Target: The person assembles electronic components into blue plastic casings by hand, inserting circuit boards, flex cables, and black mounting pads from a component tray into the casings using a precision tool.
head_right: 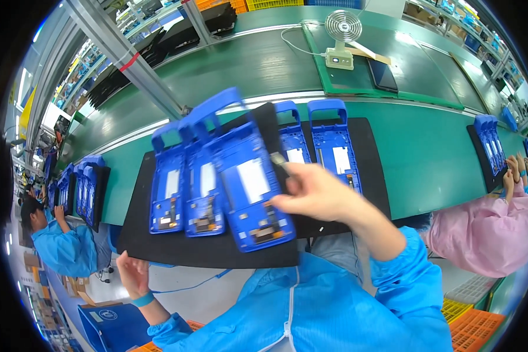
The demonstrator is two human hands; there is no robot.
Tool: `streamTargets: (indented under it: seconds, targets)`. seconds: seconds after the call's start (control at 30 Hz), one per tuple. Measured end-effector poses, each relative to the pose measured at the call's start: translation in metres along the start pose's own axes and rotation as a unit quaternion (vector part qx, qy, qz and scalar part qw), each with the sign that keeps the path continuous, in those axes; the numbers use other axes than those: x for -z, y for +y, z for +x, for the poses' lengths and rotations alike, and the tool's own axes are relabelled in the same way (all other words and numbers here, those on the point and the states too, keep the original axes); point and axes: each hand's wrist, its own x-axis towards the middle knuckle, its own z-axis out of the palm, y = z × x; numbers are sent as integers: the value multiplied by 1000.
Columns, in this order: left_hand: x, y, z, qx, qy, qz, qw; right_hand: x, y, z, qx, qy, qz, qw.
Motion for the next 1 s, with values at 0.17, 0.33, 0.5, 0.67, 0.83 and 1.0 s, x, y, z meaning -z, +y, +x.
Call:
streamTargets:
  seconds: [0.17, 0.33, 0.5, 0.67, 0.83, 1.0]
  targets:
    - [-67, -54, -21, 64, -181, 123, 974, 90, 46, -38, -31, 123, 32, 991]
    - [-82, -111, -28, 267, -236, 146, 923, 119, 82, -58, -88, 266, -20, 960]
    - [-68, -103, -34, 249, -99, 44, 962, 91, 68, -73, 82, 481, 59, 871]
    - [-109, -99, -44, 183, -133, -16, 974, 29, 52, -40, 177, 196, 149, 953]
    - [-163, -125, -46, 244, -212, -43, 945, -32, 60, 15, 192, 103, 62, 974]
    - [-170, -136, -47, 224, -240, -52, 943, -36, 60, 19, 167, 71, 65, 981]
